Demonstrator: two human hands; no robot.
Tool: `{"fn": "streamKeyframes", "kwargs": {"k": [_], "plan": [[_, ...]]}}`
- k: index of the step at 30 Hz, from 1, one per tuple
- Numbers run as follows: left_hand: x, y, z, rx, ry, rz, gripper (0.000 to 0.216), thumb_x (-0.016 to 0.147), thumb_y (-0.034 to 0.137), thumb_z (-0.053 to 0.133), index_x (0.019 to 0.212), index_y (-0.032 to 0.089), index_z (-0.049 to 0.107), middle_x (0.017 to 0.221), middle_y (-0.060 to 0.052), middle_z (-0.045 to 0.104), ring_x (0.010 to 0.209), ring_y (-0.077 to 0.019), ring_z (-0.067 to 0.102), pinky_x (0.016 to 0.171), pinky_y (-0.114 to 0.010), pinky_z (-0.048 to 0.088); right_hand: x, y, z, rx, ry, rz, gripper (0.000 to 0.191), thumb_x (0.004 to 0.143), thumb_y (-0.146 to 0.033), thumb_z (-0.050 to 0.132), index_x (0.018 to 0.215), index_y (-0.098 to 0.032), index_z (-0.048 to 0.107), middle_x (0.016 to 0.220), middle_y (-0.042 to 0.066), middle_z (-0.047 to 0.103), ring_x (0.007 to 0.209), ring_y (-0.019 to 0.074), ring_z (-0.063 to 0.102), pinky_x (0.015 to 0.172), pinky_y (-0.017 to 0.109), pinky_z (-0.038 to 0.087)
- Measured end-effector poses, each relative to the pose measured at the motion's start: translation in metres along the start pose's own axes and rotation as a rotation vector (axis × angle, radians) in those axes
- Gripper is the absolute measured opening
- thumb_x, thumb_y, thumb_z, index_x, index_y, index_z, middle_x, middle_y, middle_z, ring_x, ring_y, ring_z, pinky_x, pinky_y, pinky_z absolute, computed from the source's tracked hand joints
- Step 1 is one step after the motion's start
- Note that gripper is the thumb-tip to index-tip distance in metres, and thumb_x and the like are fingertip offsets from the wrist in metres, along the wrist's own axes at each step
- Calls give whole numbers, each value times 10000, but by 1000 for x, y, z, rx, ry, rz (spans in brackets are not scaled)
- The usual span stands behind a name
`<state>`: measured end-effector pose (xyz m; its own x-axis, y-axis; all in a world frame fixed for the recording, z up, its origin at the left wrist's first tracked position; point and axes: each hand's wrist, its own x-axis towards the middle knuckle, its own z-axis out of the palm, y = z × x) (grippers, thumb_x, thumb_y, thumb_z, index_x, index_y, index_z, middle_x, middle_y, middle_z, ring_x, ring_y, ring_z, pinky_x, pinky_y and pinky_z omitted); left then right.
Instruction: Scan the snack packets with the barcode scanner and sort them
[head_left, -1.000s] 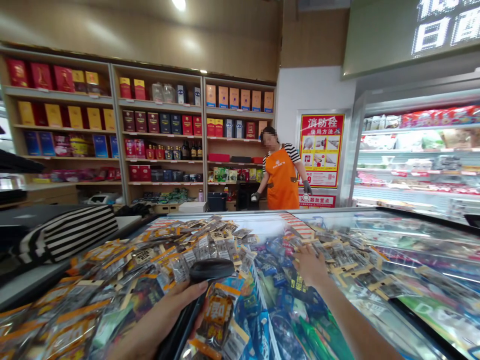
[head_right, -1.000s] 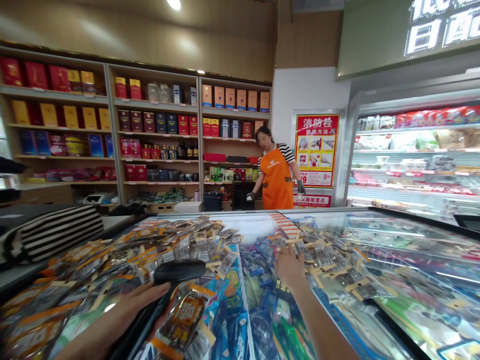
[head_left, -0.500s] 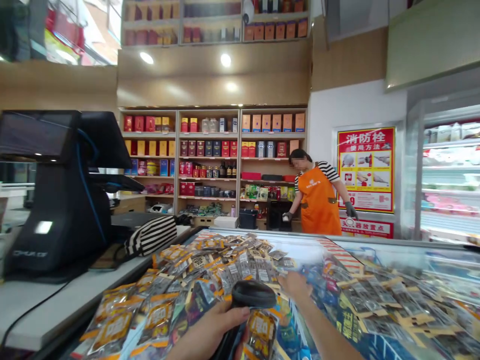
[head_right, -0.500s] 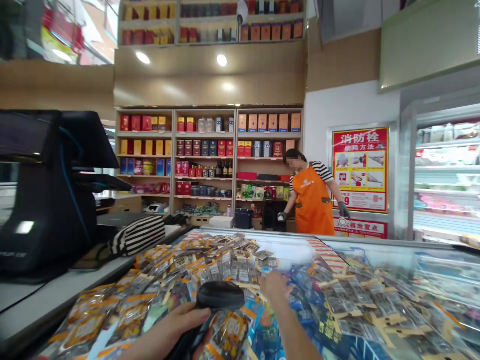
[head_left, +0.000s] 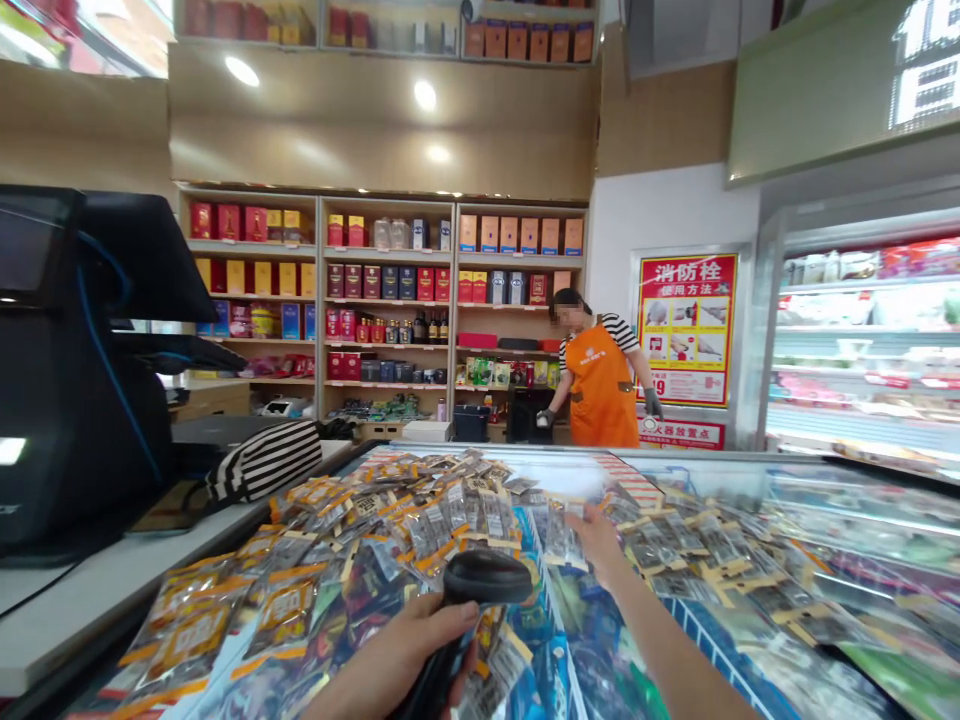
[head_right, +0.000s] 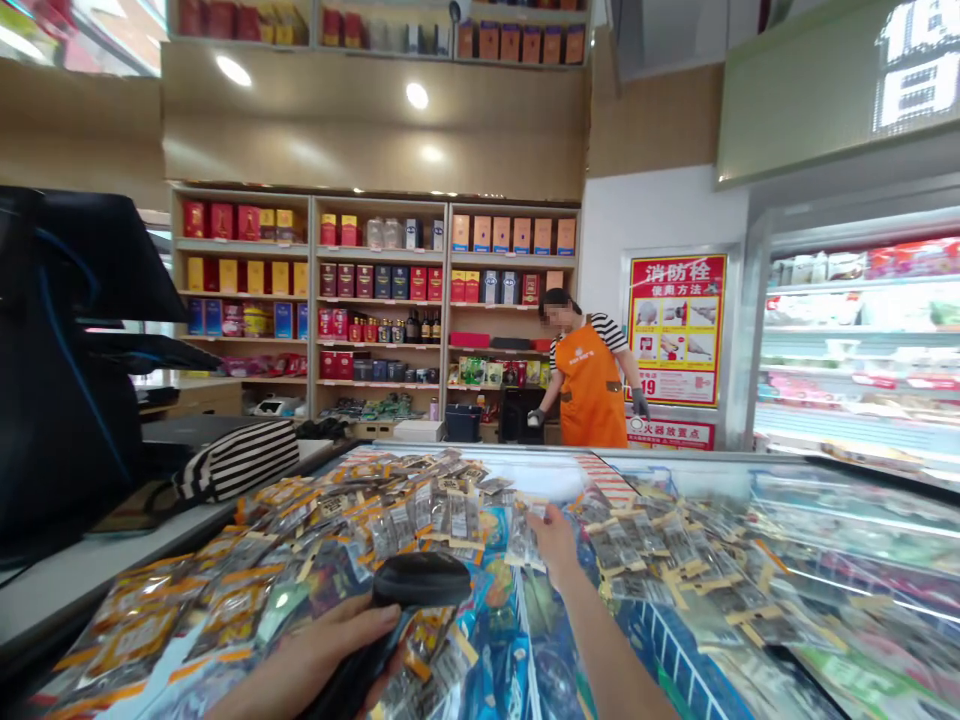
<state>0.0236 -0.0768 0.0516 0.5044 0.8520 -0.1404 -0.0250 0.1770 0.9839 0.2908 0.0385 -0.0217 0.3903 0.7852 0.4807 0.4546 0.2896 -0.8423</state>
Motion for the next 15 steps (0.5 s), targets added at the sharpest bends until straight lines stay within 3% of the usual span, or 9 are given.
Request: {"fn": "streamKeyframes", "kwargs": {"k": [3,6,10,15], "plan": [[2,0,17,1,-22,9,270,658,418,522,667,156,460,540,23,514,400,-64,439,369,-181,347,-15,-7,-35,333,3,177,343,663,-375,462,952,-195,511,718,18,644,634,176,591,535,274,442],[7,-3,33,-9,-71,0,253,677,403,508,678,157,450,526,28,498,393,-63,432,373,-187,355,-26,-16,-53,616,14,303,394,602,-345,557,968,-211,496,746,1,644,650,176,595,529,265,445],[11,-8,50,-7,-111,-25,246,670,396,515,684,158,454,555,24,509,405,-61,437,371,-180,346,-29,-22,-56,727,50,299,393,565,-302,607,934,-203,515,770,6,643,702,176,594,553,257,449],[12,-13,63,58,-143,-65,278,662,428,504,627,155,463,444,35,482,352,-57,409,363,-172,312,-27,-25,-54,779,64,310,403,544,-288,630,923,-197,527,758,17,643,709,186,590,564,278,453]]}}
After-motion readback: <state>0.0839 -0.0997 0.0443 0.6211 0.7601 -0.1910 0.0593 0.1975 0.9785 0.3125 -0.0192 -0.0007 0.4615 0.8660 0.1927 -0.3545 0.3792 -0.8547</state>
